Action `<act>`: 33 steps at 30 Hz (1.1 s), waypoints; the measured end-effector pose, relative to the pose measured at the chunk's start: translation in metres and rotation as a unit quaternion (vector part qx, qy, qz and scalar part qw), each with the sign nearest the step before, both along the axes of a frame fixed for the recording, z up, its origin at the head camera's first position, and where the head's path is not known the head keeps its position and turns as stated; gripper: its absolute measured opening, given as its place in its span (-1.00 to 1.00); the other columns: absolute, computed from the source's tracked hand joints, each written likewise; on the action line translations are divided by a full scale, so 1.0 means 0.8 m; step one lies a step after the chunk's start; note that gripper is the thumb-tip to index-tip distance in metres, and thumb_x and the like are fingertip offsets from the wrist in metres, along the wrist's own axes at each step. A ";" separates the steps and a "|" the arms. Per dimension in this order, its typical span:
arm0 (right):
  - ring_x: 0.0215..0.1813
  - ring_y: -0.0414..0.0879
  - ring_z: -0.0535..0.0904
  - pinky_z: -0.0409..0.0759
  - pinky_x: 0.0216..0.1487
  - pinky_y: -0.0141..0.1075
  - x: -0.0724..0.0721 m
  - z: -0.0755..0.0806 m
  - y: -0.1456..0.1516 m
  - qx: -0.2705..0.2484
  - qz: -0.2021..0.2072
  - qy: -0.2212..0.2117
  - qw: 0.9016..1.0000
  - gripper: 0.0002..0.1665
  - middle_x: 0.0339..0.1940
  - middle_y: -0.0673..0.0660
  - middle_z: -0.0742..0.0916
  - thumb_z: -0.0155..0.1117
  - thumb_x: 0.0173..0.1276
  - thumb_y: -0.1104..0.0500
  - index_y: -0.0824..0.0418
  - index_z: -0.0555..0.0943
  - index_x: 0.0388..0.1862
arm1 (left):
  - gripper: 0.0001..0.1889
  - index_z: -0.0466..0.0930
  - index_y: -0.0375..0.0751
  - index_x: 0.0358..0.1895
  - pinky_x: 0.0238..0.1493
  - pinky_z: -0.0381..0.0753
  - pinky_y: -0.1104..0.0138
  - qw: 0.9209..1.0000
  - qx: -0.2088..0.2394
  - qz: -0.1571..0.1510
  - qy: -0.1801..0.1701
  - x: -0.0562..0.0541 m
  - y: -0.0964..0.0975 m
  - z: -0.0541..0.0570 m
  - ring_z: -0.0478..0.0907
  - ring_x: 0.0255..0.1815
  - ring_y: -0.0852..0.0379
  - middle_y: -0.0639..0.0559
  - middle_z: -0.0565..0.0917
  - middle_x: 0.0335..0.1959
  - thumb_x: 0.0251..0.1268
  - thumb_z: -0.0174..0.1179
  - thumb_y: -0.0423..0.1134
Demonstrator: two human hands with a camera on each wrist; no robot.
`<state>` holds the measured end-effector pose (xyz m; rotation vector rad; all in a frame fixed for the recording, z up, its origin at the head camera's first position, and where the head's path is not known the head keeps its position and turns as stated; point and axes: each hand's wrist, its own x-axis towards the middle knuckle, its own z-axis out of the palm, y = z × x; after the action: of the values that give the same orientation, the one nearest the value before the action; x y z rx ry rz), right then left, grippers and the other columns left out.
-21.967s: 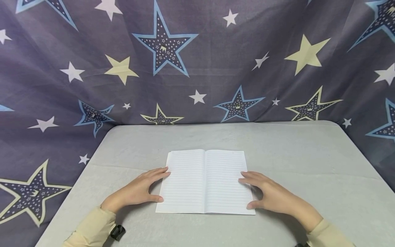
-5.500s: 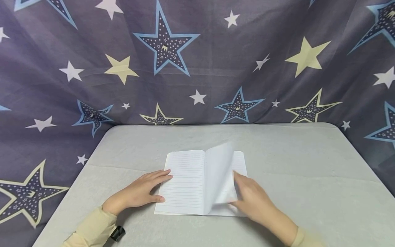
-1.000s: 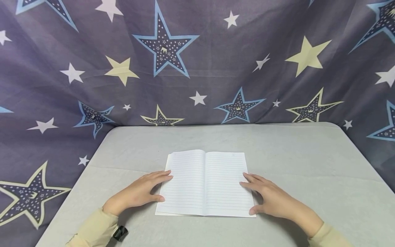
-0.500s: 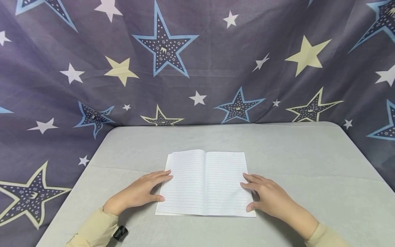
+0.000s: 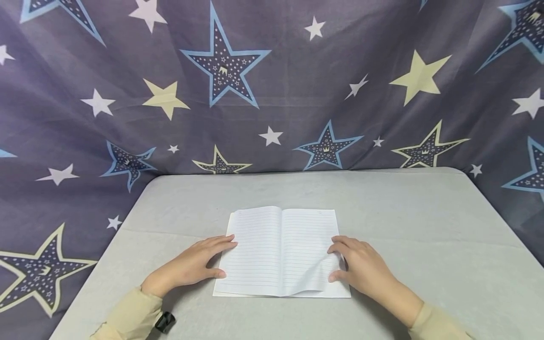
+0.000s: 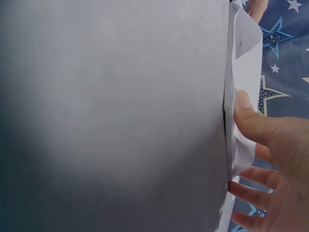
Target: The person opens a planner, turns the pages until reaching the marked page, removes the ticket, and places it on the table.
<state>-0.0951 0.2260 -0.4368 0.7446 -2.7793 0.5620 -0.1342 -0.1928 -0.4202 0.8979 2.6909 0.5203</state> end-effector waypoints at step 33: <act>0.10 0.09 0.60 0.58 0.06 -0.37 -0.016 0.053 -0.064 -0.207 0.084 0.084 0.971 -0.48 0.25 0.20 0.57 0.59 -0.11 0.45 0.08 0.60 -0.21 | -0.24 0.37 -0.17 0.44 0.40 0.19 -0.16 1.000 0.013 -0.006 0.010 0.001 -0.003 -0.001 0.19 0.49 -0.15 -0.10 0.28 0.50 0.16 0.40 -0.05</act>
<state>-0.1082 0.1744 -0.3945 0.8833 -2.3434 1.0206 -0.1331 -0.1952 -0.4210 0.9308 2.6999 0.5467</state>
